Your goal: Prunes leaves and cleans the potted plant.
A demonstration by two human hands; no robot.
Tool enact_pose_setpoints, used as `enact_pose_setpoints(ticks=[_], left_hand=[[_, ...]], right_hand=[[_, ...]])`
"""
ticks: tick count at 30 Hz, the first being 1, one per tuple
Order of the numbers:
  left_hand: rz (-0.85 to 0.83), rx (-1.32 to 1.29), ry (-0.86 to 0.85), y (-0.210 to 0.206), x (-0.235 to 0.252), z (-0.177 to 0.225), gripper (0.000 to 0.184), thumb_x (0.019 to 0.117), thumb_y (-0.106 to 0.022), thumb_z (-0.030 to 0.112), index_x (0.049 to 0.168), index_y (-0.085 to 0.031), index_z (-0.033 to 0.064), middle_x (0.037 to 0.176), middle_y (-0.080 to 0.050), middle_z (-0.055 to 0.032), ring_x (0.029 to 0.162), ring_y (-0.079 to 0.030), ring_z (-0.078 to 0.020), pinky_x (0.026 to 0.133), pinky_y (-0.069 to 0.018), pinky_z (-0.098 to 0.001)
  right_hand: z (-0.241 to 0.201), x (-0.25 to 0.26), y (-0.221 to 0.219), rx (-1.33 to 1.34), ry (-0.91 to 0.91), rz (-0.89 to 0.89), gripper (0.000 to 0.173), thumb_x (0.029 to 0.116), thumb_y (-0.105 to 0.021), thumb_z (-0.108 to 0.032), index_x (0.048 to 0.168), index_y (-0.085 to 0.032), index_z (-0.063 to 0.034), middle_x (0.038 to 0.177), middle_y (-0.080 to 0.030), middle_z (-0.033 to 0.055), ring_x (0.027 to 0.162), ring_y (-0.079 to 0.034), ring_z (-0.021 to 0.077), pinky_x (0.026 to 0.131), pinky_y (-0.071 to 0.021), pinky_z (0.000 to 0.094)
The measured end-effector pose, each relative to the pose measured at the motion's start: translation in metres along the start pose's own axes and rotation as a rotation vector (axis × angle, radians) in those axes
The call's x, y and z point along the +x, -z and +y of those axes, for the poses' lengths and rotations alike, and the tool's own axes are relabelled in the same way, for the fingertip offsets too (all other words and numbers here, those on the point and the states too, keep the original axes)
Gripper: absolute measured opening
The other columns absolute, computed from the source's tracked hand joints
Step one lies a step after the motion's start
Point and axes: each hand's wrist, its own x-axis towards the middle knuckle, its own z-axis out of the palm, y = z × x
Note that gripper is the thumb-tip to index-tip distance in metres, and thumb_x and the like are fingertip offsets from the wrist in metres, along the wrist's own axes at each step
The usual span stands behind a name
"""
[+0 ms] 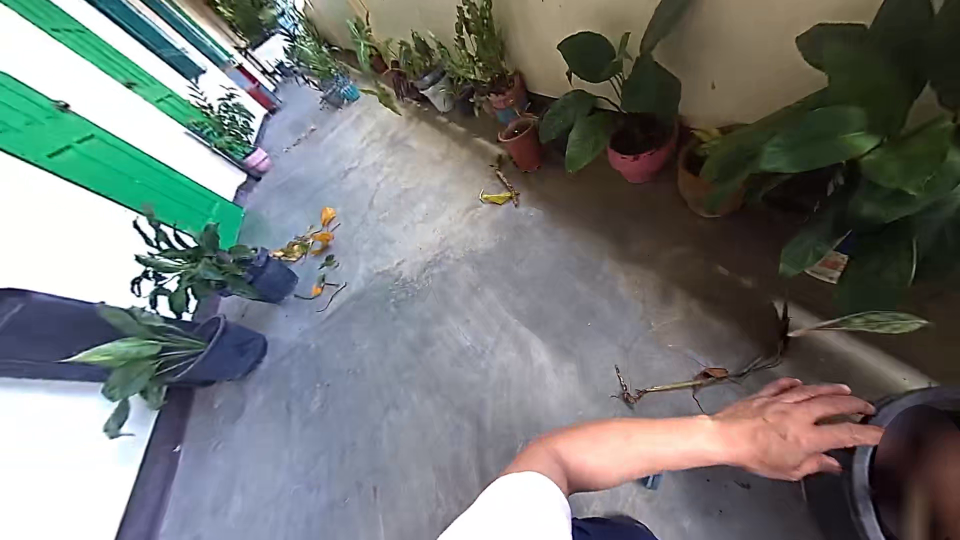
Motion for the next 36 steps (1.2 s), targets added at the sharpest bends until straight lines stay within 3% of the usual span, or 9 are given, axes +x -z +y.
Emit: enact_pose_setpoints(ticks=[3,7,10,14,20,24,27,31,36], left_hand=[[-0.046,0.044,-0.104,-0.001,0.006,-0.001,0.049,0.0895,-0.074,0.018,0.138,-0.067,0.0199,0.154,-0.054,-0.0087,0.151,-0.037,-0.034,0.123,-0.0253,-0.0577],[0.041,0.047,-0.214,0.002,0.006,-0.008,0.042,0.0866,-0.072,0.007,0.128,-0.074,0.0148,0.137,-0.068,-0.011,0.139,-0.054,-0.0349,0.12,-0.0321,-0.0586],[0.005,0.052,-0.234,-0.006,0.007,-0.016,0.044,0.0899,-0.069,0.003,0.131,-0.072,0.0191,0.144,-0.064,-0.0026,0.146,-0.046,-0.0282,0.122,-0.03,-0.058],[0.017,0.074,-0.242,-0.019,0.009,-0.022,0.04,0.0944,-0.067,0.014,0.133,-0.07,0.0218,0.147,-0.061,-0.0002,0.147,-0.044,-0.0302,0.122,-0.0264,-0.0641],[0.062,0.151,-0.258,-0.018,0.007,-0.018,0.035,0.0978,-0.064,0.021,0.132,-0.071,0.0216,0.145,-0.063,-0.0001,0.146,-0.046,-0.033,0.118,-0.0266,-0.0677],[0.048,0.156,-0.247,-0.016,0.007,-0.015,0.036,0.0962,-0.067,0.021,0.132,-0.071,0.0222,0.147,-0.062,0.0003,0.148,-0.043,-0.0338,0.12,-0.0245,-0.0685],[0.034,0.184,-0.241,-0.016,0.008,-0.017,0.037,0.0992,-0.062,0.023,0.136,-0.069,0.023,0.148,-0.06,0.0011,0.148,-0.044,-0.0329,0.119,-0.0252,-0.0683],[-0.022,0.184,-0.233,-0.016,0.008,-0.017,0.044,0.0966,-0.065,0.021,0.141,-0.065,0.0226,0.154,-0.054,0.0014,0.152,-0.036,-0.0337,0.122,-0.0194,-0.0687],[-0.245,-0.084,-0.038,0.009,0.014,-0.005,0.057,0.0884,-0.065,0.009,0.145,-0.062,0.0184,0.158,-0.05,0.0006,0.155,-0.029,-0.0347,0.12,-0.014,-0.0711]], right_hand=[[0.01,0.0,-0.004,0.006,0.011,0.022,0.023,0.0998,-0.061,-0.009,0.105,-0.071,0.0103,0.114,-0.065,0.0387,0.114,-0.061,0.0567,0.097,-0.0439,0.0727],[-0.008,-0.011,0.006,-0.009,0.048,0.078,0.022,0.0971,-0.062,-0.005,0.108,-0.069,0.0119,0.113,-0.065,0.0392,0.11,-0.062,0.0592,0.092,-0.044,0.0763],[-0.017,-0.016,0.012,-0.011,-0.045,0.098,0.022,0.0979,-0.063,-0.01,0.108,-0.073,0.0059,0.112,-0.069,0.0311,0.107,-0.066,0.051,0.09,-0.0486,0.0697],[0.02,-0.008,-0.004,0.036,0.024,0.277,0.018,0.0961,-0.066,-0.013,0.101,-0.076,0.0013,0.106,-0.073,0.0219,0.1,-0.071,0.042,0.086,-0.0556,0.0633],[0.021,-0.023,0.005,0.099,0.084,0.445,0.015,0.0899,-0.071,-0.01,0.093,-0.074,0.0044,0.095,-0.072,0.0223,0.092,-0.071,0.0406,0.081,-0.0552,0.0611],[0.024,-0.047,0.016,0.114,0.075,0.437,0.027,0.0994,-0.068,-0.025,0.108,-0.073,0.0001,0.108,-0.073,0.0198,0.105,-0.071,0.0346,0.096,-0.0543,0.0536],[0.016,-0.051,0.051,0.151,0.127,0.576,0.026,0.0947,-0.074,-0.024,0.103,-0.076,0.0001,0.101,-0.076,0.0194,0.095,-0.074,0.0314,0.089,-0.0589,0.053],[0.007,-0.054,0.095,0.077,0.128,0.359,0.022,0.0978,-0.068,-0.021,0.098,-0.078,-0.0014,0.103,-0.075,0.0157,0.097,-0.073,0.0284,0.092,-0.0565,0.049],[-0.001,-0.07,0.152,0.112,-0.015,0.218,0.022,0.1002,-0.068,-0.025,0.1,-0.075,-0.0043,0.094,-0.073,0.0095,0.077,-0.069,0.0179,0.077,-0.058,0.0421]])
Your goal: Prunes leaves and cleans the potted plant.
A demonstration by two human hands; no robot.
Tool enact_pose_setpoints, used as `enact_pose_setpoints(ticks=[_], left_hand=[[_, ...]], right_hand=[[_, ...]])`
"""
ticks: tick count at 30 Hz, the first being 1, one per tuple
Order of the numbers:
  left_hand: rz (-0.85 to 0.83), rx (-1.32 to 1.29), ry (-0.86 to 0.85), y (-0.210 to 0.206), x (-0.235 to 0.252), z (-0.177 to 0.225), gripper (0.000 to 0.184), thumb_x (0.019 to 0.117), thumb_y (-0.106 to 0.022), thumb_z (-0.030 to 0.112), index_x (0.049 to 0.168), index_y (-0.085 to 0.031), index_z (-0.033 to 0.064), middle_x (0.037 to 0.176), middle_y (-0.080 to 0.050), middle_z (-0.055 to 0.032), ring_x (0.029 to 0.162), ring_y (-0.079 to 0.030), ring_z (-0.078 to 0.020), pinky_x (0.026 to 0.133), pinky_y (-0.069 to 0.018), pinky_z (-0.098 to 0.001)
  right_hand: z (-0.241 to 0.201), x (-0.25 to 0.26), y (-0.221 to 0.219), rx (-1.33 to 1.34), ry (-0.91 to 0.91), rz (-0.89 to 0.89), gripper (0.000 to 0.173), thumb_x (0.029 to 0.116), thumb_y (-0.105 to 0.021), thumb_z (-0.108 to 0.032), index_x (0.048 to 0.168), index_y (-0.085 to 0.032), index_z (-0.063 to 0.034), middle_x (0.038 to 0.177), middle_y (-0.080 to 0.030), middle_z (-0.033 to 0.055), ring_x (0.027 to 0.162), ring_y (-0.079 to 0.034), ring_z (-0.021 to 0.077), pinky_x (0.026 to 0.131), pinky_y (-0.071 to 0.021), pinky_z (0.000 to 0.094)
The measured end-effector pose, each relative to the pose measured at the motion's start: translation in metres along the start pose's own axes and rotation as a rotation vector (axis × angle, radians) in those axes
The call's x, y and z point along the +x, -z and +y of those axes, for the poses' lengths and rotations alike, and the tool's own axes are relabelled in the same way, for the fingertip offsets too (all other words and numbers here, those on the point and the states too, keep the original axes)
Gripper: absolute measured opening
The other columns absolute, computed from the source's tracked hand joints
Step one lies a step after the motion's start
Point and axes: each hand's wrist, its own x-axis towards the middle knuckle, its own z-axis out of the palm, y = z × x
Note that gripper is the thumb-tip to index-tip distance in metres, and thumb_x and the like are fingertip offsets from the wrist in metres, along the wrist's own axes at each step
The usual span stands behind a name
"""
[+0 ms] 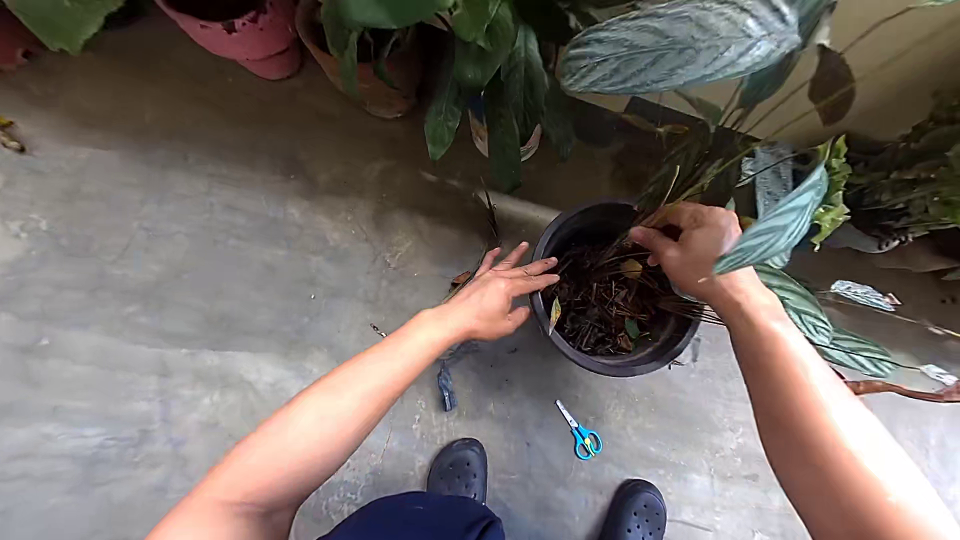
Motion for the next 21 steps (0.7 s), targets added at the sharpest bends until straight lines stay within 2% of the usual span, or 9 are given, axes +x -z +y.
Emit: enact_pose_setpoints(ticks=[2,5,8,10,12,14,16,19,21], left_hand=[[0.047,-0.11,0.03,0.023,0.005,0.009,0.051,0.0891,-0.059,0.008,0.139,-0.066,0.0147,0.149,-0.059,-0.0029,0.151,-0.036,-0.036,0.12,-0.0189,-0.0697],[0.191,-0.181,-0.009,0.058,0.018,0.031,0.033,0.0991,-0.06,0.02,0.128,-0.072,0.0103,0.134,-0.069,-0.0076,0.136,-0.057,-0.0269,0.117,-0.042,-0.0503],[0.211,-0.161,0.0,0.097,0.033,0.048,0.031,0.1026,-0.061,0.027,0.126,-0.072,0.0099,0.127,-0.071,-0.005,0.123,-0.064,-0.0129,0.111,-0.0496,-0.0365],[0.236,-0.027,0.013,0.116,0.035,0.04,0.029,0.1026,-0.06,0.024,0.122,-0.074,0.0082,0.121,-0.073,-0.0075,0.116,-0.067,-0.0141,0.107,-0.0508,-0.0355],[0.201,0.108,0.125,0.119,0.025,0.017,0.025,0.1022,-0.059,0.02,0.115,-0.075,0.0063,0.113,-0.074,-0.0108,0.108,-0.071,-0.0205,0.102,-0.0544,-0.0424],[0.093,0.174,0.332,0.098,0.002,-0.021,0.022,0.1015,-0.06,0.017,0.108,-0.075,0.0028,0.104,-0.075,-0.0161,0.099,-0.072,-0.0312,0.095,-0.0556,-0.0565],[-0.061,0.17,0.563,0.057,-0.03,-0.067,0.026,0.1014,-0.062,0.021,0.112,-0.074,0.0003,0.103,-0.074,-0.0218,0.1,-0.071,-0.0403,0.094,-0.0531,-0.066],[-0.216,0.11,0.843,-0.009,-0.073,-0.113,0.047,0.0987,-0.069,0.03,0.135,-0.063,0.001,0.128,-0.063,-0.0287,0.121,-0.061,-0.0474,0.103,-0.0472,-0.0674],[-0.245,0.126,0.965,-0.041,-0.097,-0.125,0.047,0.0961,-0.072,0.028,0.133,-0.062,0.0016,0.136,-0.057,-0.029,0.127,-0.056,-0.0471,0.104,-0.048,-0.0649]], right_hand=[[-0.008,0.001,0.02,0.02,-0.036,-0.07,0.025,0.1033,-0.064,-0.029,0.099,-0.073,-0.0056,0.085,-0.071,0.0059,0.071,-0.067,0.0141,0.072,-0.0565,0.0391],[-0.008,-0.004,0.039,0.079,0.063,-0.091,0.028,0.1036,-0.062,-0.034,0.093,-0.069,-0.0083,0.075,-0.065,-0.0002,0.063,-0.061,0.0068,0.063,-0.0537,0.0309],[-0.017,-0.009,0.06,0.12,0.099,-0.044,0.035,0.1032,-0.059,-0.043,0.106,-0.068,-0.0095,0.084,-0.068,-0.001,0.072,-0.065,0.0068,0.068,-0.0581,0.0329],[-0.022,-0.012,0.068,0.189,0.136,0.034,0.03,0.1046,-0.056,-0.044,0.104,-0.067,-0.0162,0.084,-0.066,-0.0106,0.068,-0.063,-0.0031,0.062,-0.0564,0.0199],[-0.015,-0.014,0.068,0.303,0.166,0.083,0.026,0.1053,-0.056,-0.043,0.101,-0.065,-0.0186,0.082,-0.067,-0.0125,0.064,-0.062,-0.0032,0.057,-0.0547,0.0175],[-0.01,-0.02,0.063,0.357,0.177,0.085,0.024,0.1062,-0.055,-0.04,0.103,-0.065,-0.0183,0.084,-0.067,-0.0118,0.065,-0.063,-0.0023,0.057,-0.0549,0.0177],[-0.008,-0.026,0.056,0.365,0.192,0.06,0.021,0.107,-0.053,-0.035,0.104,-0.064,-0.0178,0.087,-0.068,-0.0122,0.066,-0.062,-0.0044,0.058,-0.0538,0.0148],[-0.008,-0.025,0.044,0.441,0.243,0.032,0.017,0.1072,-0.053,-0.029,0.103,-0.064,-0.0167,0.088,-0.068,-0.0125,0.067,-0.063,-0.005,0.058,-0.0529,0.012],[-0.012,-0.023,0.037,0.483,0.26,0.017,0.017,0.1071,-0.053,-0.028,0.106,-0.065,-0.0163,0.089,-0.07,-0.0119,0.068,-0.064,-0.0039,0.057,-0.053,0.0119]])
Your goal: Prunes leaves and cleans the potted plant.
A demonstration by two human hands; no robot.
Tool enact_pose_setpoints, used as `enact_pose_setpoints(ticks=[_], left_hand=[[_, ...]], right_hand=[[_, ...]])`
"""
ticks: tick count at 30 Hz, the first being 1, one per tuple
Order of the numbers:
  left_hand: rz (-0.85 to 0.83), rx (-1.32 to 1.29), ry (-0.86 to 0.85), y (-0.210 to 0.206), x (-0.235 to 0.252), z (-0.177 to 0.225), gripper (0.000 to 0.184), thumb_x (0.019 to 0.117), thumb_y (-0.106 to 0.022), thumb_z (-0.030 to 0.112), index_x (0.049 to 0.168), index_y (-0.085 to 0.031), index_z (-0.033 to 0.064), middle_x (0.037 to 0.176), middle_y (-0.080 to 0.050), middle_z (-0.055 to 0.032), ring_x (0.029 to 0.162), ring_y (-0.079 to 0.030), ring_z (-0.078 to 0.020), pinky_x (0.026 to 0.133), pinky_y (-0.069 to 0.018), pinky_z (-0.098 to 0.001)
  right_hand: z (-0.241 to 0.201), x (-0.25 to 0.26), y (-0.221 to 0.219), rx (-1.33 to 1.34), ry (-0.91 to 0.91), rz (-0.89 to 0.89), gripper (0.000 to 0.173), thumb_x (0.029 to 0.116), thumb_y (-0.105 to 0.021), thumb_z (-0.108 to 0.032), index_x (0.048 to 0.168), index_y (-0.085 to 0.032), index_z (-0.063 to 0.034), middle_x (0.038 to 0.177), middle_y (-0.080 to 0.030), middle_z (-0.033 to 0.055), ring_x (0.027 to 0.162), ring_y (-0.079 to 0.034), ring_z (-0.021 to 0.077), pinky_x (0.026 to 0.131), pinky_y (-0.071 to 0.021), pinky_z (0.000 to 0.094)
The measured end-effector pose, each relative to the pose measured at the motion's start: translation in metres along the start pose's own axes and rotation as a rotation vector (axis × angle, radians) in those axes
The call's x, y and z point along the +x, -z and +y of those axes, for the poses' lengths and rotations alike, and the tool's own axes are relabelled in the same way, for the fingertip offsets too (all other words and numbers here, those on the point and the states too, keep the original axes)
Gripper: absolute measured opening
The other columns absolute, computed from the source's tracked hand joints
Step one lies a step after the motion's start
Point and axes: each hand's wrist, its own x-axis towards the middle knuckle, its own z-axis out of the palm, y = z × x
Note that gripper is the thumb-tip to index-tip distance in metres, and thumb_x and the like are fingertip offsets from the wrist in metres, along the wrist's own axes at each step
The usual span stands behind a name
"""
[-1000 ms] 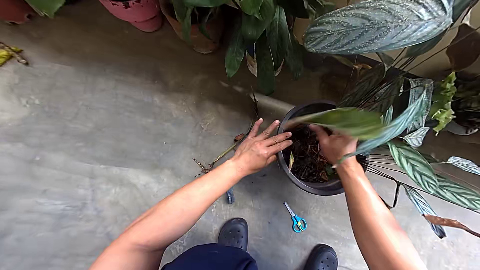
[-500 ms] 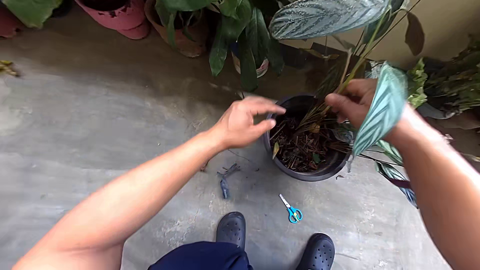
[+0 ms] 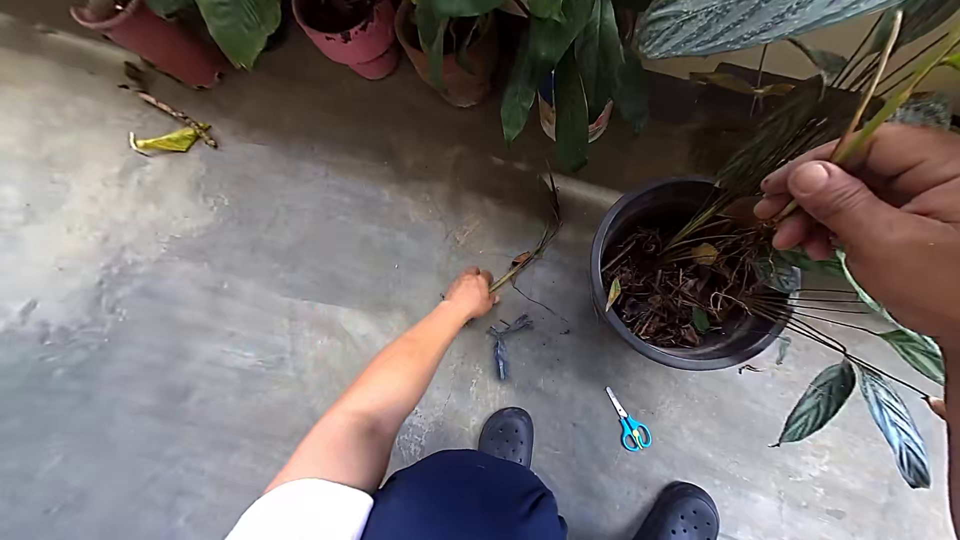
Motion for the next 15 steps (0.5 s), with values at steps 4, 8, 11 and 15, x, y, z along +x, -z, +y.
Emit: enact_pose_setpoints(ticks=[4,8,11,15], left_hand=[[0.07,-0.165,0.123,-0.008,-0.002,-0.016,0.031,0.1034,-0.057,0.013,0.129,-0.056,-0.0062,0.125,-0.062,-0.0313,0.12,-0.061,-0.0486,0.101,-0.0493,-0.0655],[0.247,-0.402,0.002,0.02,-0.013,0.003,0.033,0.1095,-0.045,0.017,0.134,-0.046,-0.0054,0.104,-0.067,-0.0286,0.098,-0.069,-0.0456,0.09,-0.0531,-0.0639],[0.156,-0.449,-0.202,0.007,-0.015,0.038,0.041,0.1044,-0.061,0.026,0.133,-0.056,-0.0026,0.096,-0.069,-0.0247,0.087,-0.07,-0.0395,0.084,-0.0559,-0.0612],[-0.163,-0.161,-0.325,-0.033,-0.012,0.047,0.088,0.0796,-0.085,0.053,0.151,-0.048,0.0167,0.119,-0.07,-0.0216,0.11,-0.068,-0.0406,0.098,-0.0509,-0.065]], right_hand=[[-0.005,0.004,-0.006,-0.089,-0.009,-0.01,0.021,0.1077,-0.052,-0.031,0.112,-0.066,-0.016,0.09,-0.07,-0.0118,0.069,-0.064,-0.0047,0.058,-0.0524,0.0118],[0.006,0.005,0.0,-0.137,-0.036,-0.05,0.021,0.1069,-0.052,-0.031,0.111,-0.067,-0.0159,0.089,-0.07,-0.0111,0.067,-0.062,-0.0054,0.057,-0.0515,0.0116],[0.013,0.007,-0.003,-0.14,-0.051,-0.038,0.023,0.1064,-0.053,-0.031,0.109,-0.068,-0.0147,0.089,-0.071,-0.0095,0.067,-0.064,-0.004,0.058,-0.0534,0.013],[0.006,0.005,-0.014,-0.135,-0.057,-0.05,0.021,0.1056,-0.054,-0.027,0.106,-0.068,-0.012,0.087,-0.069,-0.0098,0.066,-0.062,-0.007,0.059,-0.0524,0.0104]])
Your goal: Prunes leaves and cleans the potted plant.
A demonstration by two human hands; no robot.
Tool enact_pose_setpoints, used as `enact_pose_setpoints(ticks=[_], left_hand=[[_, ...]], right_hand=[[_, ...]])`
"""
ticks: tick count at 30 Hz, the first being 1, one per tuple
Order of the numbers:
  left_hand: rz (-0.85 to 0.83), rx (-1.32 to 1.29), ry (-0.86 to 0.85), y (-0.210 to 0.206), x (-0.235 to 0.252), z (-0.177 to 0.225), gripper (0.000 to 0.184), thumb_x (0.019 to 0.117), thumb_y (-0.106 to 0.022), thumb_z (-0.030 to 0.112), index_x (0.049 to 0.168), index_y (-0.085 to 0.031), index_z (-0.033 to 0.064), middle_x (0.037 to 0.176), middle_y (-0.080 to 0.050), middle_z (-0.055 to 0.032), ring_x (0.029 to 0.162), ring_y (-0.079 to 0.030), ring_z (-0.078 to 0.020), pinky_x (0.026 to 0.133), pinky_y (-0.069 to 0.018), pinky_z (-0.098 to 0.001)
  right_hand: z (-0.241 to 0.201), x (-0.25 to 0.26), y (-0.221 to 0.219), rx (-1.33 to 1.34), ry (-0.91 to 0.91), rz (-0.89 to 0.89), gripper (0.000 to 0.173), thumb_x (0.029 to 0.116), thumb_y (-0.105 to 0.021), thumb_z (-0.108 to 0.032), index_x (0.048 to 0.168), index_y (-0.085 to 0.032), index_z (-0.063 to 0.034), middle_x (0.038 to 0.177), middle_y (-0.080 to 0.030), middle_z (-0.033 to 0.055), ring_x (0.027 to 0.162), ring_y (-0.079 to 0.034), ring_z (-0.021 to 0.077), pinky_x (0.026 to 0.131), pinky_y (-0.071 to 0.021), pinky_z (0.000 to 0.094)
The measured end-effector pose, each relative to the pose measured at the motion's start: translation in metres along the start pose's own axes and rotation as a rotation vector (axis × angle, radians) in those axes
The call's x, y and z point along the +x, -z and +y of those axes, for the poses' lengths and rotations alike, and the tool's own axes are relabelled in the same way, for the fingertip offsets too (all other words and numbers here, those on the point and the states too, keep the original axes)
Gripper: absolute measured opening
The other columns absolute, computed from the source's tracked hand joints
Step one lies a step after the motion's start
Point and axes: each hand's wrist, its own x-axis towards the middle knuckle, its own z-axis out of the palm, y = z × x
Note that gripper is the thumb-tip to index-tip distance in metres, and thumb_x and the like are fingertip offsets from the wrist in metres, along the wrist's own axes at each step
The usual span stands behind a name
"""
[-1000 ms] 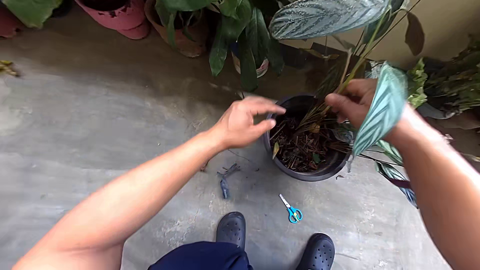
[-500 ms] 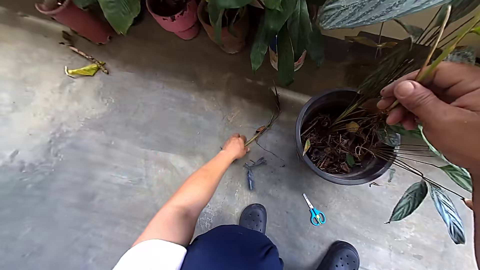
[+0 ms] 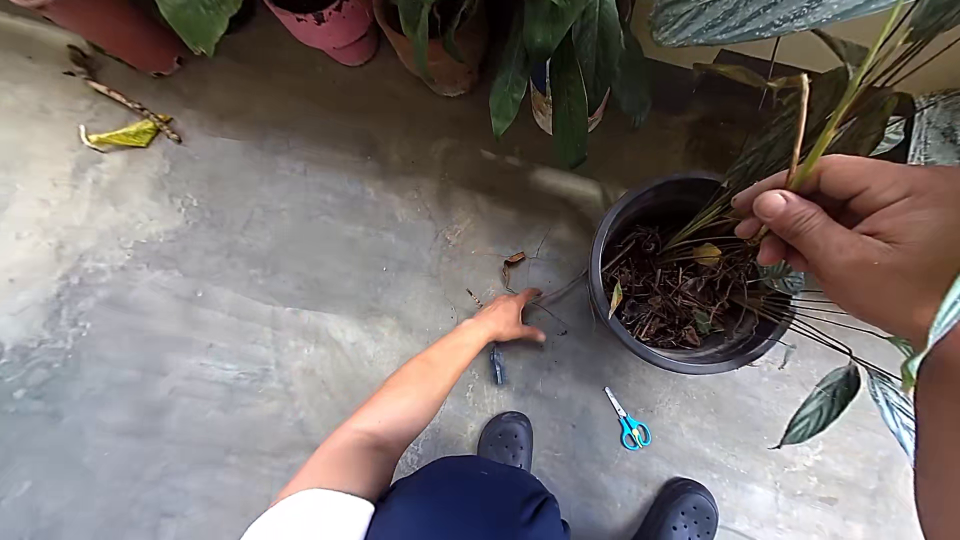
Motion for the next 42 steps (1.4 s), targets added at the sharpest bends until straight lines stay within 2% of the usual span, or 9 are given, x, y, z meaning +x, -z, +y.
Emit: enact_pose_setpoints(ticks=[5,11,13,15,19,27,32,37,42], left_hand=[[0.121,0.132,0.26,0.009,-0.076,-0.107,0.034,0.107,-0.057,0.031,0.132,-0.063,0.0092,0.119,-0.07,-0.0236,0.116,-0.066,-0.0445,0.1,-0.0486,-0.0669],[0.942,-0.383,1.051,0.019,-0.249,-0.221,0.068,0.0941,-0.073,0.039,0.145,-0.05,-0.0003,0.14,-0.057,-0.0303,0.133,-0.055,-0.0425,0.111,-0.0422,-0.0591],[1.276,-0.653,1.098,0.023,-0.259,-0.219,0.058,0.097,-0.069,0.039,0.139,-0.054,0.0025,0.128,-0.062,-0.0162,0.113,-0.062,-0.0219,0.098,-0.0505,-0.0423],[1.421,-0.898,0.989,0.036,-0.239,-0.201,0.034,0.1033,-0.059,0.043,0.118,-0.057,0.0118,0.083,-0.052,0.0009,0.061,-0.05,-0.0068,0.057,-0.0479,-0.0272],[1.201,-1.301,0.415,0.079,-0.169,-0.109,0.019,0.1084,-0.05,0.037,0.1,-0.058,0.0214,0.058,-0.039,0.0141,0.048,-0.041,-0.0021,0.053,-0.0462,-0.0216],[0.443,-1.106,-0.148,0.086,-0.104,0.062,0.034,0.1126,-0.038,0.035,0.126,-0.064,0.0178,0.099,-0.068,0.0045,0.072,-0.059,-0.0016,0.065,-0.0494,-0.0168],[0.308,-1.153,-0.184,0.065,-0.102,0.069,0.018,0.1068,-0.052,0.011,0.123,-0.06,0.011,0.094,-0.067,0.001,0.08,-0.062,-0.0048,0.075,-0.0534,-0.0215],[0.518,-1.205,0.036,0.05,-0.111,0.047,0.023,0.1073,-0.049,0.008,0.124,-0.065,0.006,0.091,-0.067,0.0,0.075,-0.062,-0.0065,0.072,-0.0531,-0.0217],[0.689,-1.159,0.352,0.02,-0.106,-0.011,0.02,0.1089,-0.05,0.014,0.12,-0.065,0.0039,0.088,-0.07,-0.003,0.066,-0.061,-0.0074,0.06,-0.0516,-0.0202]], right_hand=[[-0.004,-0.001,0.011,0.051,0.058,-0.029,0.019,0.1061,-0.053,-0.025,0.108,-0.067,-0.012,0.088,-0.068,-0.0118,0.068,-0.062,-0.0081,0.06,-0.0524,0.0086],[-0.013,0.005,0.007,0.14,0.146,0.006,0.02,0.1061,-0.056,-0.032,0.107,-0.071,-0.0181,0.095,-0.067,-0.0126,0.074,-0.061,-0.0048,0.062,-0.0521,0.0119],[-0.026,0.012,-0.007,0.189,0.201,-0.008,0.021,0.1058,-0.055,-0.031,0.105,-0.072,-0.0187,0.1,-0.061,-0.0102,0.077,-0.058,-0.0041,0.063,-0.0507,0.0116],[-0.041,0.021,-0.023,0.254,0.242,-0.031,0.02,0.1055,-0.056,-0.025,0.102,-0.073,-0.0147,0.095,-0.065,-0.0089,0.072,-0.059,-0.0029,0.059,-0.0521,0.0139],[-0.063,0.04,-0.062,0.327,0.047,-0.169,0.014,0.1039,-0.06,-0.017,0.104,-0.072,-0.0093,0.08,-0.068,-0.0061,0.063,-0.061,-0.0009,0.055,-0.0518,0.0151],[-0.053,0.053,-0.165,0.328,-0.341,-0.331,0.014,0.1003,-0.068,-0.016,0.111,-0.07,-0.0076,0.085,-0.072,0.0047,0.063,-0.068,0.013,0.058,-0.0584,0.0311],[-0.041,0.045,-0.194,0.256,-0.373,-0.373,0.014,0.1041,-0.06,-0.016,0.108,-0.071,-0.0074,0.091,-0.073,0.0055,0.075,-0.072,0.0133,0.075,-0.0612,0.0351],[-0.034,0.028,-0.184,0.214,-0.299,-0.481,0.034,0.1074,-0.054,-0.016,0.139,-0.061,-0.005,0.125,-0.065,0.015,0.101,-0.071,0.022,0.091,-0.0592,0.0398],[0.001,-0.015,-0.133,0.012,-0.209,-0.574,0.023,0.1038,-0.059,-0.013,0.123,-0.07,-0.0076,0.112,-0.068,0.0108,0.095,-0.069,0.0216,0.087,-0.0578,0.0423]])
